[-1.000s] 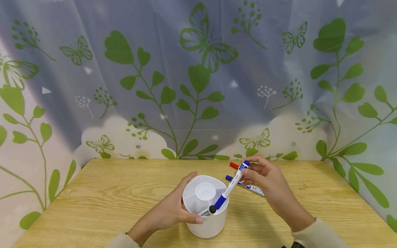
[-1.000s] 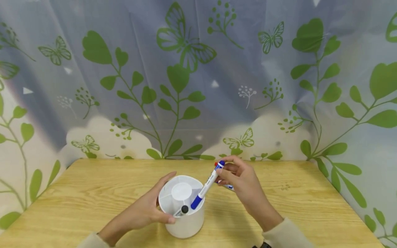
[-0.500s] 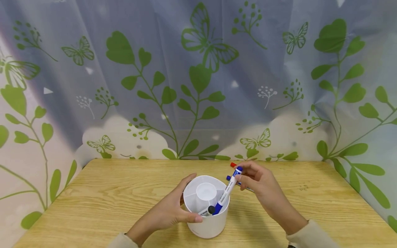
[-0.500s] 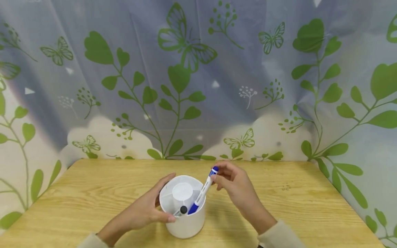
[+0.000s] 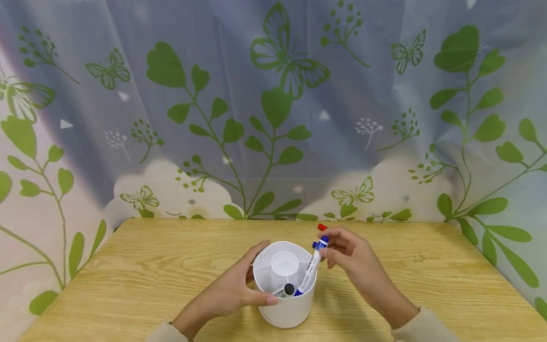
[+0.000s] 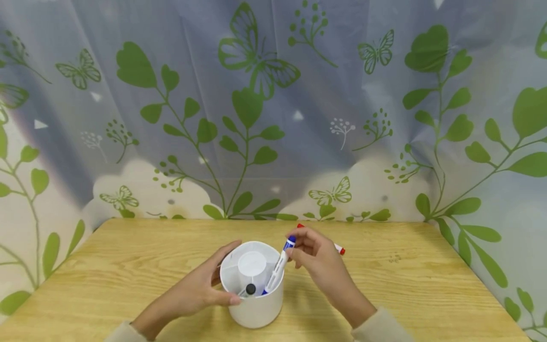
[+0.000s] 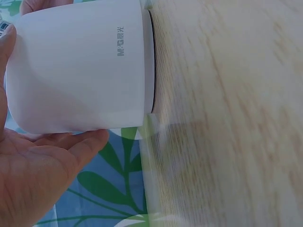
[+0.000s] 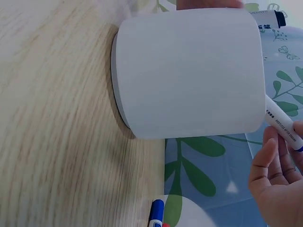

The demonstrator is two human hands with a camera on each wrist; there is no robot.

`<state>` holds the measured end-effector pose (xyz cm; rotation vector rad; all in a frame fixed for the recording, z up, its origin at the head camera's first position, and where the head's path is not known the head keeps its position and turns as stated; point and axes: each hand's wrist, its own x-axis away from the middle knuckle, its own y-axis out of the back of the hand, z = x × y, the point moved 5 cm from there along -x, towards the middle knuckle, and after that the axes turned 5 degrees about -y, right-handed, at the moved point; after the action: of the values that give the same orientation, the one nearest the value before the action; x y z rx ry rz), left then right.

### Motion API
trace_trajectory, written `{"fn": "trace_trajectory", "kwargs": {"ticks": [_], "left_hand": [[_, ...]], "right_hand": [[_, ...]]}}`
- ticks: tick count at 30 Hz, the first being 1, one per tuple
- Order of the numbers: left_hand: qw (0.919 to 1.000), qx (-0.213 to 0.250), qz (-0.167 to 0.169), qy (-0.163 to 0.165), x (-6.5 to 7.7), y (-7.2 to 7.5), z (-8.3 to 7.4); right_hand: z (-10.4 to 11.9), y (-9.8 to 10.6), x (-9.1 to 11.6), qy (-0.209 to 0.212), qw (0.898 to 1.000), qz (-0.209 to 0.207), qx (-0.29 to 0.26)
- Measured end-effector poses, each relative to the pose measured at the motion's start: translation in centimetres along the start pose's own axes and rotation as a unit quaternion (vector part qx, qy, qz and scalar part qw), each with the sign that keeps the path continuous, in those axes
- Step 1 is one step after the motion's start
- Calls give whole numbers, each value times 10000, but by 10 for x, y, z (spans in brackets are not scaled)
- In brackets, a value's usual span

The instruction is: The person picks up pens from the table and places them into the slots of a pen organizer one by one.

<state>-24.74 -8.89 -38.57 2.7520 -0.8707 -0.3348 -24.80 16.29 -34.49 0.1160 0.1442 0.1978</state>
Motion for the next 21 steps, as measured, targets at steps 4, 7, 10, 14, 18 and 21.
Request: {"fn": "trace_trajectory", "kwargs": {"ticks": [4, 7, 10, 14, 18, 21], "left_hand": [[10000, 1, 15, -52, 0, 0, 1], [9999, -22, 10, -107, 0, 1, 1], [9999, -21, 18, -148, 1, 1, 1], [9998, 30, 43, -171, 2, 1, 0], [9999, 59, 54, -151, 3, 1, -2], [9999, 64, 55, -103, 3, 1, -2]], "right_hand": [[-1, -2, 2, 23, 9999, 87, 66], [-1, -4, 2, 21, 9998, 186, 100], [-2, -6, 3, 21, 9994, 305, 189], [-4, -8, 5, -3, 9987, 400, 322], [-5, -9, 7, 17, 9979, 501, 398], [-6, -11, 7, 73, 9973, 593, 418]]}}
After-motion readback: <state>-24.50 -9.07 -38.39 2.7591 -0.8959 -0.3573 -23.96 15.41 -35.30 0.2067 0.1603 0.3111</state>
